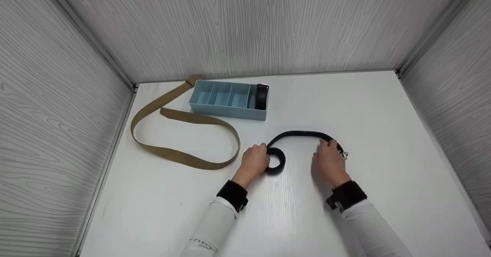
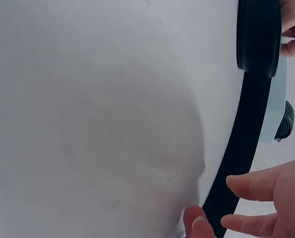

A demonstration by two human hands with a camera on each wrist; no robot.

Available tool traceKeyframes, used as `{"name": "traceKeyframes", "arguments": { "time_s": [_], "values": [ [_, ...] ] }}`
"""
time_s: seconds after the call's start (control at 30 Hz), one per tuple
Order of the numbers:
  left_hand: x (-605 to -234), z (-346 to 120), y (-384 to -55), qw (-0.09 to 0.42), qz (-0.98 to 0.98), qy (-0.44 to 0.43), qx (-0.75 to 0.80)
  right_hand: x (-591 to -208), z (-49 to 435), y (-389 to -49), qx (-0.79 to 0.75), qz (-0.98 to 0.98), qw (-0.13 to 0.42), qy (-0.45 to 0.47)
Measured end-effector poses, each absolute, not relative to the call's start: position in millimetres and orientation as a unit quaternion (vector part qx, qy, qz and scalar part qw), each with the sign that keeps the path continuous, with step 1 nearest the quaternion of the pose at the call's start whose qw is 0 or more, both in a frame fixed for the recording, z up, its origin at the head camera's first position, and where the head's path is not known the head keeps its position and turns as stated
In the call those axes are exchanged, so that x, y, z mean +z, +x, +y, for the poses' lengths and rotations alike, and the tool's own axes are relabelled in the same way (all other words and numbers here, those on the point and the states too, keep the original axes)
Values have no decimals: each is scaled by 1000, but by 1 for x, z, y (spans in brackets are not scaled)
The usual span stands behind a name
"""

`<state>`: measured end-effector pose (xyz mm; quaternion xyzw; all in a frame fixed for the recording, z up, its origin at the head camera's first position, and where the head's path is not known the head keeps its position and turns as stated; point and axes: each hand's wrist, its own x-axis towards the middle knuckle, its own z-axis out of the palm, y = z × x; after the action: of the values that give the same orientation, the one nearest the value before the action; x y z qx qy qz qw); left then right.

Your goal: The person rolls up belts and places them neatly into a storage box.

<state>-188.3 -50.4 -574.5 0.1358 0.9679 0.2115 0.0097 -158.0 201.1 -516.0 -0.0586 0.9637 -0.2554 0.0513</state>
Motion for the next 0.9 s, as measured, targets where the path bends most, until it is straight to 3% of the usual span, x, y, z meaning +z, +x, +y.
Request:
{"name": "traceKeyframes", "arguments": {
  "time_s": [0.13, 0.2, 0.43, 0.67, 0.9],
  "values": [
    [-573, -46, -190, 35, 978, 105, 178, -559, 216, -175, -236, 971, 36, -9],
    [-573, -46, -190, 37, 979, 102, 172, -562, 224, -177, -245, 969, 40, 1],
    [-575, -47, -191, 35, 978, 94, 185, -556, 251, -183, -277, 959, 62, 13],
    [-576, -47, -191, 32, 979, 87, 184, -555, 271, -189, -277, 960, 21, 19],
    [-577, -44, -188, 17, 981, 81, 178, -553, 256, -186, -284, 958, 27, 22]
  ]
}}
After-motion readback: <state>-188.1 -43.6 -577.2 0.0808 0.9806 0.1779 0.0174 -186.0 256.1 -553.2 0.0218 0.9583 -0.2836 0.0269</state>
